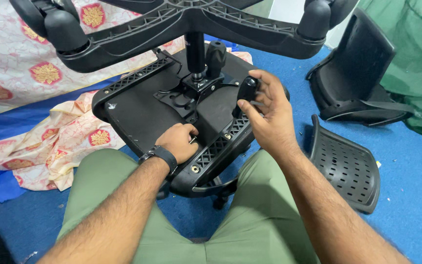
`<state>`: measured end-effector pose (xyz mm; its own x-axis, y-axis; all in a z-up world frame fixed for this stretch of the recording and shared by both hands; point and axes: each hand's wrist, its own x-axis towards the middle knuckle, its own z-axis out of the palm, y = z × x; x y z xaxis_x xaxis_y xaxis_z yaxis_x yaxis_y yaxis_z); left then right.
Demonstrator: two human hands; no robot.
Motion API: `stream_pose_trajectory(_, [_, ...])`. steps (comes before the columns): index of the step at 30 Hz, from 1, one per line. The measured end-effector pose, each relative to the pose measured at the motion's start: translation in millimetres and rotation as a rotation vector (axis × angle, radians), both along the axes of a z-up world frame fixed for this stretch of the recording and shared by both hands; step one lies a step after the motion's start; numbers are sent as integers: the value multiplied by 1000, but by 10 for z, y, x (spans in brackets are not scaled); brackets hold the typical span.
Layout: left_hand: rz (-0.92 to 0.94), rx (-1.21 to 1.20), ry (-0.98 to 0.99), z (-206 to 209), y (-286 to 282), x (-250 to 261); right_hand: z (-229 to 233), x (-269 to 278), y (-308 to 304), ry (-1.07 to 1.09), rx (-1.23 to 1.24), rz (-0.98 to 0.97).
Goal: The person assembles an office chair by attaching the seat to the base and then installing the height adjustment lever. The person uses a screwdriver to tighten the screws securing the seat to the base and then fits the lever into its slot.
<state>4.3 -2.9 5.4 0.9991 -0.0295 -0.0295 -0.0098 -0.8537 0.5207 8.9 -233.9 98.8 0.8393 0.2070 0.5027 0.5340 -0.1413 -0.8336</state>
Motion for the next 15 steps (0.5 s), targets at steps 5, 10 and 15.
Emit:
stream_pose_trajectory(5, [14, -3, 48, 41, -27, 24, 60, -16, 1, 32, -77, 1])
stream_pose_trajectory(10, [16, -37, -8, 47, -7, 27, 90, -13, 30, 45, -100, 4])
stream_pose_trajectory(15, [-127, -213, -213, 115, -88, 43, 140, 0, 74, -29, -136, -14])
